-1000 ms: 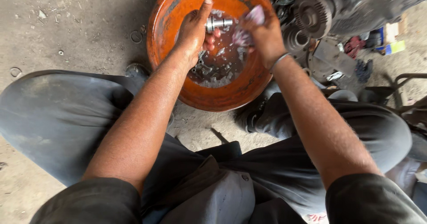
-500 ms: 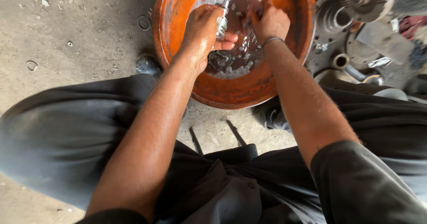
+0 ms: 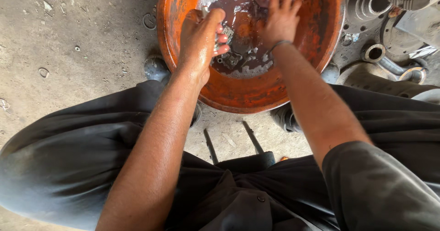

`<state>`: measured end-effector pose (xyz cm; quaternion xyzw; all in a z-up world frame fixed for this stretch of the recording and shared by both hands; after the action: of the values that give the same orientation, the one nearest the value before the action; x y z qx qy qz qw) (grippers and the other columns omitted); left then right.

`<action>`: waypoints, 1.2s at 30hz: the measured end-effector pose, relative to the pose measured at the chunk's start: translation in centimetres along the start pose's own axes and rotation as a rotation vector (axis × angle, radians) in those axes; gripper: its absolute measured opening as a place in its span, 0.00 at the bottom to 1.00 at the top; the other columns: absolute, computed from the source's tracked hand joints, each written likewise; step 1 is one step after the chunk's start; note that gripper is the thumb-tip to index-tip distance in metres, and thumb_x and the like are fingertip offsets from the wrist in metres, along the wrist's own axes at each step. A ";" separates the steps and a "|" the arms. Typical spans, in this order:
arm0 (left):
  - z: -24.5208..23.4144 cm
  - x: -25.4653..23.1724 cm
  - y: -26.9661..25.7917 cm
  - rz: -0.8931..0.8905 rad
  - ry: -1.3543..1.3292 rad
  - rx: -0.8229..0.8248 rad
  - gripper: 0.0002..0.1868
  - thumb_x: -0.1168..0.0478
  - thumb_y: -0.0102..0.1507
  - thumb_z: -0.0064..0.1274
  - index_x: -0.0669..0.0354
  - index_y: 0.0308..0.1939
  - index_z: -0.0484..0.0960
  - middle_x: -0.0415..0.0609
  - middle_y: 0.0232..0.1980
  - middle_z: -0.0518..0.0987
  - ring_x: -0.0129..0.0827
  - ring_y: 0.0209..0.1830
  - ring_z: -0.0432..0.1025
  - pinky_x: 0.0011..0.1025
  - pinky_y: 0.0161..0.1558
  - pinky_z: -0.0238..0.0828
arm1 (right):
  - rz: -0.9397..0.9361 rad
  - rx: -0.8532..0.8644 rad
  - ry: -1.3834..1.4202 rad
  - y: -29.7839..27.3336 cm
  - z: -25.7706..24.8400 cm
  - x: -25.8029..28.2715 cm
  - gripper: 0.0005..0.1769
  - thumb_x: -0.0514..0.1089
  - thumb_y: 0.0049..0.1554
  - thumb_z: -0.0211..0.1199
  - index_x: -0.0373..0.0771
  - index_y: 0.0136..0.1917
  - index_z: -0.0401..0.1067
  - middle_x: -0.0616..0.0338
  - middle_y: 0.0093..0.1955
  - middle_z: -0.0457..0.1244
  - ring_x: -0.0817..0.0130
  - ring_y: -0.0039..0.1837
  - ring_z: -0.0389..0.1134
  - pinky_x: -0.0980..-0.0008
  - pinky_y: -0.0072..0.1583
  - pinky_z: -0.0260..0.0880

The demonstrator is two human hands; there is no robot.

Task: The person cleans metal engine components with a cloth inside a basin of fluid, scrubbing and wiping the surfaces of various parts.

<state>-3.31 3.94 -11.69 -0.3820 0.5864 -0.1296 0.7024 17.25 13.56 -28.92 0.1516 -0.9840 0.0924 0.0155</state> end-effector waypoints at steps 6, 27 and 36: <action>-0.9 -0.2 0.7 0.100 -0.165 -0.071 0.16 0.49 0.64 0.53 0.54 0.38 0.67 0.39 0.32 0.69 0.21 0.29 0.69 0.24 0.29 0.73 | 0.073 0.460 0.634 -3.1 0.8 6.1 0.21 0.43 0.56 0.60 0.54 0.62 0.72 0.55 0.69 0.61 0.58 0.67 0.65 0.59 0.68 0.72; -1.3 0.7 2.0 0.184 -0.259 -0.076 0.14 0.54 0.66 0.57 0.60 0.39 0.72 0.40 0.29 0.71 0.21 0.26 0.68 0.23 0.27 0.66 | -0.403 0.173 0.812 -6.6 0.2 13.2 0.35 0.44 0.46 0.80 0.49 0.65 0.69 0.48 0.66 0.59 0.41 0.65 0.62 0.51 0.65 0.73; -0.6 2.2 2.7 0.252 0.136 -0.082 0.17 0.49 0.65 0.50 0.57 0.49 0.77 0.46 0.46 0.78 0.18 0.28 0.76 0.20 0.27 0.78 | 0.402 0.631 1.574 -1.2 -7.7 6.7 0.41 0.52 0.43 0.71 0.43 0.68 0.63 0.52 0.55 0.66 0.60 0.54 0.73 0.59 0.47 0.82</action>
<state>-4.01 4.15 -15.19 -0.3239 0.6809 -0.0421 0.6556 11.28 11.88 -20.74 -0.1356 -0.6238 0.4398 0.6317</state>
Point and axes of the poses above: each hand's wrist, its own y-axis towards the middle knuckle, its own z-axis out of the palm, x = y × z, the point moved 7 cm from there along y, towards the middle knuckle
